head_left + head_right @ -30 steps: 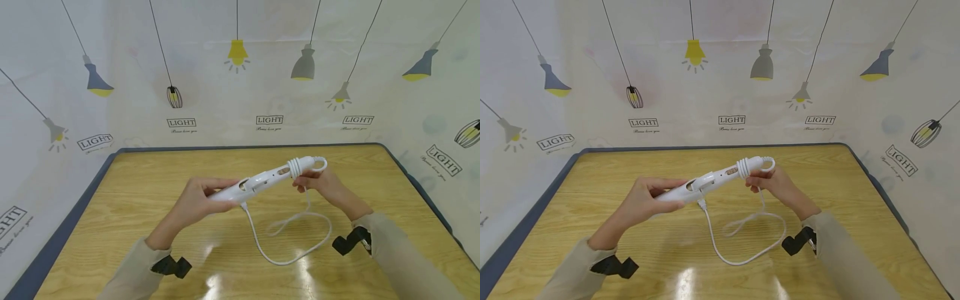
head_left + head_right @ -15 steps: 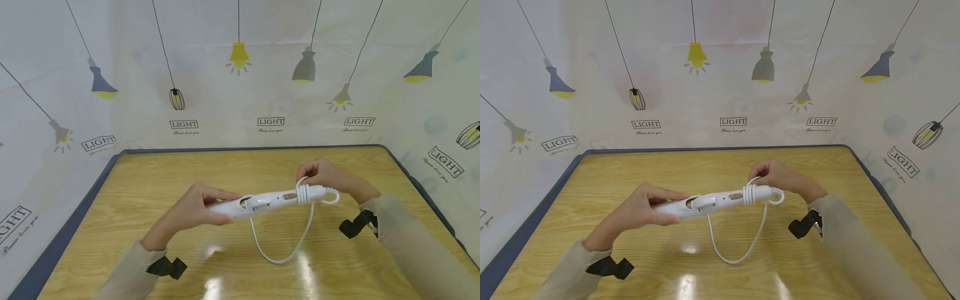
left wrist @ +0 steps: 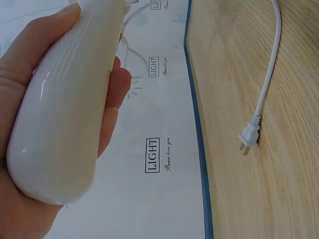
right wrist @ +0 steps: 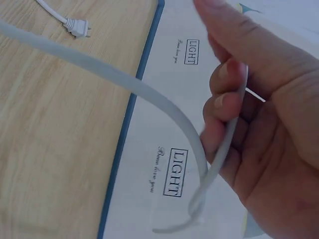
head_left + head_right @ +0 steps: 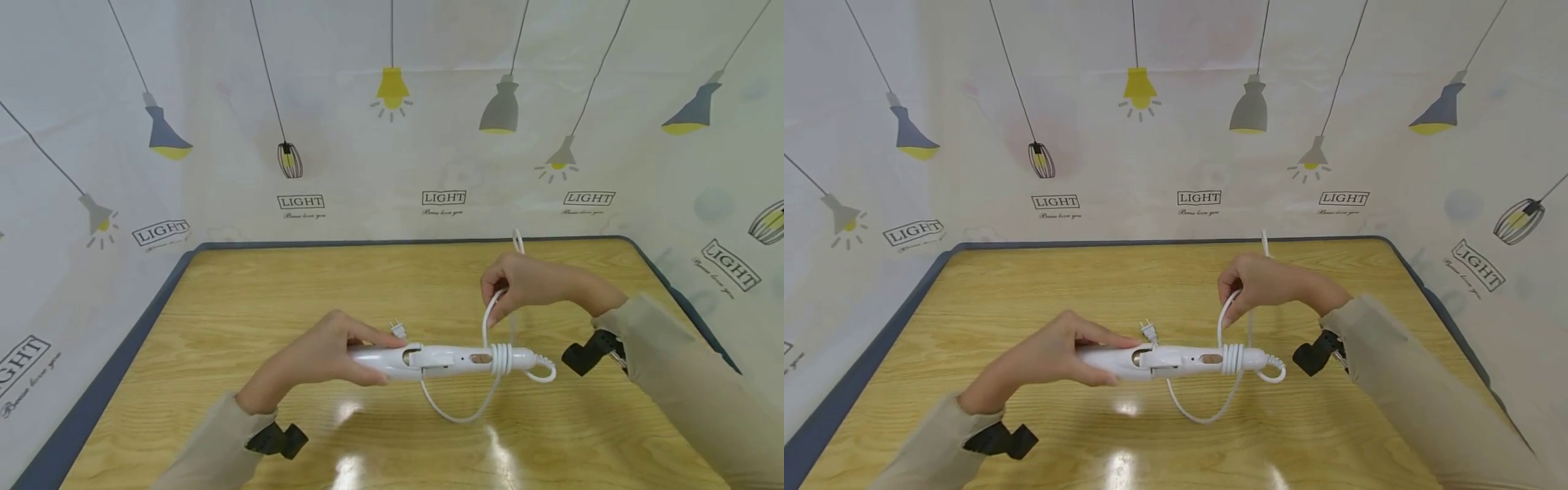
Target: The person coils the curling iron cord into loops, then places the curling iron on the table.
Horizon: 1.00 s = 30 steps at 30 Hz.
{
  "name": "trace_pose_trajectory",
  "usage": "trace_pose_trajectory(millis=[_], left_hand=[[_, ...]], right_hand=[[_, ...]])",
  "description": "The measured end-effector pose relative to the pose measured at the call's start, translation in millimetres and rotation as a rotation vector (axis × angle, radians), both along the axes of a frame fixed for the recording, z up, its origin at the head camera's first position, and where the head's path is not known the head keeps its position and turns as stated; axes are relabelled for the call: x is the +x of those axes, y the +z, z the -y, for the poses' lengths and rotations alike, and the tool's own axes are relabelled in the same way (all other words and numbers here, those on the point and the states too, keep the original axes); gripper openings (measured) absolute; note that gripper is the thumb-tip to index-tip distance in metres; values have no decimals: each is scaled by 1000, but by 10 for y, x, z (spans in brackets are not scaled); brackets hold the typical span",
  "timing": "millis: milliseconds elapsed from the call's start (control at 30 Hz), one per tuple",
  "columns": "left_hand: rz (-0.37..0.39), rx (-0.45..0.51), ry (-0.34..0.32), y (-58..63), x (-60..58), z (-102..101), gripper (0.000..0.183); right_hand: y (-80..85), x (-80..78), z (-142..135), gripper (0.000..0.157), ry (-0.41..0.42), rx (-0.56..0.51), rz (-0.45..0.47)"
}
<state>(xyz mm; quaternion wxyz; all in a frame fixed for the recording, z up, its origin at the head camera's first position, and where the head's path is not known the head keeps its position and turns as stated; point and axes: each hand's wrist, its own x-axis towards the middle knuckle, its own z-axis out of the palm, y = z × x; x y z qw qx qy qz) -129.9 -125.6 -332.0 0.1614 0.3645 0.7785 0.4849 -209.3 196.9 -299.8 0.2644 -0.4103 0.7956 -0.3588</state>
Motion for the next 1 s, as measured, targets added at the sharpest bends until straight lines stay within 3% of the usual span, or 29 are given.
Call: trace_pose_trajectory(millis=[233,467,667,833,1000], left_hand=[[-94,-130,92,-55,-22,-70,40],[-259,-218,199,-84,-72,-165,41],[-281,-245,273,-64,-96,-169,42],[-327,-241,299,-63,-105,-133,43],[-372,-245,323,-81,-116,-109,43]], right_hand=[[118,113,22,11,-43,108,-188],[145,195,6,9,-102,181,-416],[204,275,-30,3,-140,236,-406],[260,357,-47,12,-140,276,-427],[300,448,-53,23,-156,309,-385]])
